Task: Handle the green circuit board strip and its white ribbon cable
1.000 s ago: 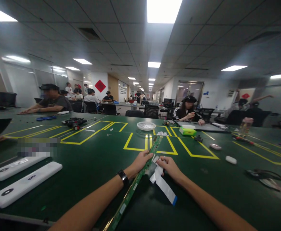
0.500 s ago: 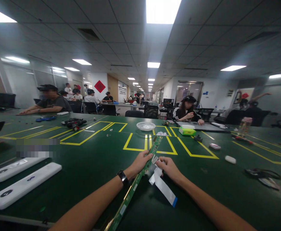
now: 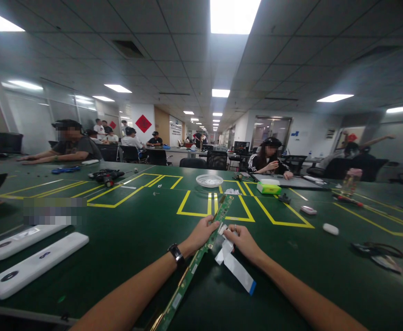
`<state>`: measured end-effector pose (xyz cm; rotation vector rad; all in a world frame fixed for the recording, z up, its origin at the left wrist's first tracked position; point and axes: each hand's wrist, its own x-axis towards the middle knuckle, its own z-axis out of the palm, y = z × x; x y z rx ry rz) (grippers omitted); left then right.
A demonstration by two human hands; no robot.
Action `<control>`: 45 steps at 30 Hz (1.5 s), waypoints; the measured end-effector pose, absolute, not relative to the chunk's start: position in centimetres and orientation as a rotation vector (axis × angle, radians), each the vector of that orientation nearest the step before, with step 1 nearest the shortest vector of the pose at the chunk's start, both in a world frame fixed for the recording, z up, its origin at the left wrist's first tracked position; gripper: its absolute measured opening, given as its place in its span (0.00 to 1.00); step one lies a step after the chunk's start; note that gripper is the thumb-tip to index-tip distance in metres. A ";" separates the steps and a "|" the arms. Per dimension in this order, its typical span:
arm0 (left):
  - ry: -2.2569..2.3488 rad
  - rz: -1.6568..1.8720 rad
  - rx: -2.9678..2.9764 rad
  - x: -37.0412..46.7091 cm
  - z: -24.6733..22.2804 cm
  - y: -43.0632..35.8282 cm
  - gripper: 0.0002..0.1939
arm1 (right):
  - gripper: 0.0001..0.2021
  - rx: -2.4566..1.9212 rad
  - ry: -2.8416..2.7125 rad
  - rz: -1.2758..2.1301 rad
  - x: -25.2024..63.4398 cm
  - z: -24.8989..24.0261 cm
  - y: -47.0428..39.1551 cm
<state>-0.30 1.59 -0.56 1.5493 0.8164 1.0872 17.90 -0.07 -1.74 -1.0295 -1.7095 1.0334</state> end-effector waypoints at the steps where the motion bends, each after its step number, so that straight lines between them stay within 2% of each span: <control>1: 0.838 1.095 1.604 -0.3 -0.5 1.5 0.20 | 0.18 -1.037 -1.699 1.026 17.9 -1.8 0.0; 6: 0.861 1.084 1.784 -0.4 0.0 0.6 0.18 | 0.19 -1.047 -1.723 0.982 18.0 -1.9 0.3; 11: 0.752 0.864 1.674 -0.3 0.3 -0.2 0.21 | 0.21 -1.012 -1.756 1.039 18.1 -1.4 0.1; 20: 0.747 0.780 1.589 -0.4 -0.2 -0.4 0.23 | 0.23 -0.950 -1.766 1.177 18.4 -1.0 0.0; 33: 0.749 0.979 1.627 0.3 -0.4 -0.2 0.18 | 0.23 -1.069 -1.798 1.148 18.9 -2.7 1.4; 45: 0.657 0.793 1.500 -0.3 -1.3 1.4 0.27 | 0.24 -1.062 -1.815 1.156 19.0 -2.6 1.6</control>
